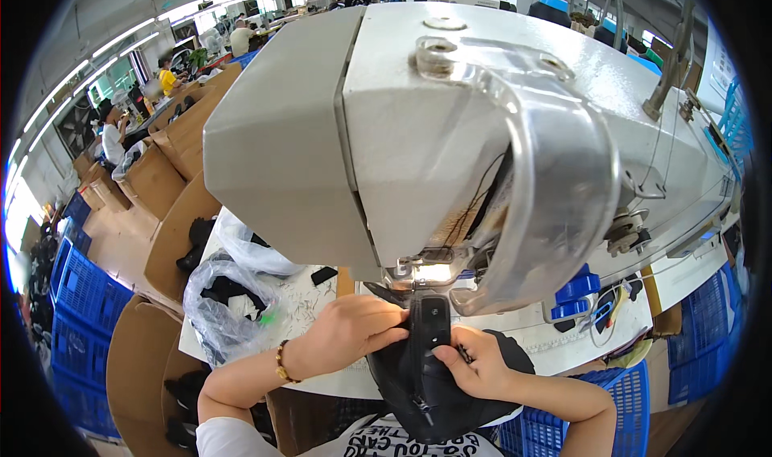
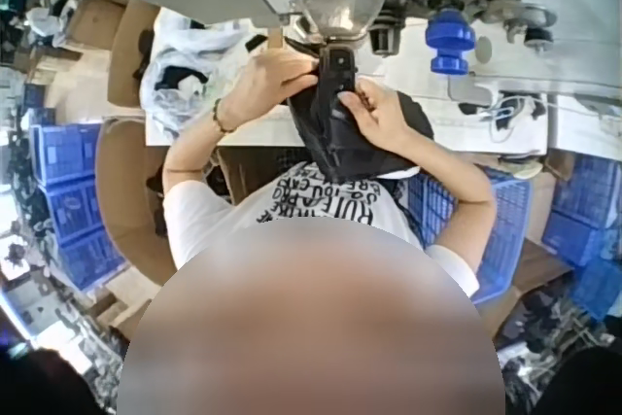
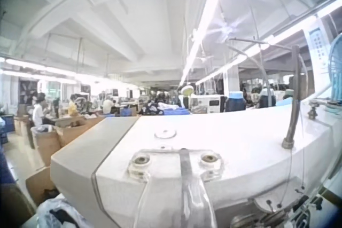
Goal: The person takes shoe uppers from a box, stitches components onto them using a sewing machine, trims threads with snips, and tosses the finished shoe uppers into a carton.
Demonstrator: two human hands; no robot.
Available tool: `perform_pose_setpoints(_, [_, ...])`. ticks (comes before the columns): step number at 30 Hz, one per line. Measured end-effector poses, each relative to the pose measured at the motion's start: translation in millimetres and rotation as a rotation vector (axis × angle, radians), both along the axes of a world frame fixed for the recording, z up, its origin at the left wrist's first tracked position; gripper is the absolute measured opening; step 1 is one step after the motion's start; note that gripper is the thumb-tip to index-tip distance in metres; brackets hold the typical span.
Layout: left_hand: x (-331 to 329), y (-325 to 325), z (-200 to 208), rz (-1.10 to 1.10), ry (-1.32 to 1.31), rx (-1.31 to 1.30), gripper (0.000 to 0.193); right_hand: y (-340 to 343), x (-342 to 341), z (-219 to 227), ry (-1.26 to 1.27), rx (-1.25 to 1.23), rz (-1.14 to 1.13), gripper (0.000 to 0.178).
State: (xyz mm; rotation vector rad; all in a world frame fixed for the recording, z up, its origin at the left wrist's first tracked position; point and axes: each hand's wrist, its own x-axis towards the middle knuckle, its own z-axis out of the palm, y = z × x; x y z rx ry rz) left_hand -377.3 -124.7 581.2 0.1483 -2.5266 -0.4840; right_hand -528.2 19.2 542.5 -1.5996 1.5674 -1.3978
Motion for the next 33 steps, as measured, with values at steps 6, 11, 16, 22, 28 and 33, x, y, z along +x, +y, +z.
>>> perform_pose_setpoints(6, [10.4, -3.1, 1.5, -0.03, -0.065, -0.13, 0.014, -4.5, 4.2, -4.3, 0.024, -0.007, 0.04, 0.024])
perform_pose_setpoints(11, [15.5, -4.7, 7.1, -0.122, -0.147, 0.016, 0.012, -1.3, 7.7, -4.7, -0.01, 0.007, 0.037, 0.025])
perform_pose_setpoints(16, [19.8, -2.8, 14.9, -0.175, -0.36, -0.002, 0.01, -1.3, 9.0, -0.2, 0.043, -0.042, 0.034, 0.027])
perform_pose_setpoints(22, [24.3, 14.0, -3.4, 0.048, 0.091, 0.32, 0.012, 5.2, 8.3, 2.5, 0.08, -0.058, -0.019, 0.026])
perform_pose_setpoints(28, [20.8, 2.8, -10.3, 0.079, -0.041, 0.727, 0.017, 1.4, 10.8, 10.7, 0.121, 0.037, -0.082, 0.024])
perform_pose_setpoints(33, [16.7, -5.3, -5.6, -0.15, -0.148, 0.985, 0.013, 0.6, 4.7, 8.6, 0.164, -0.017, -0.077, 0.023])
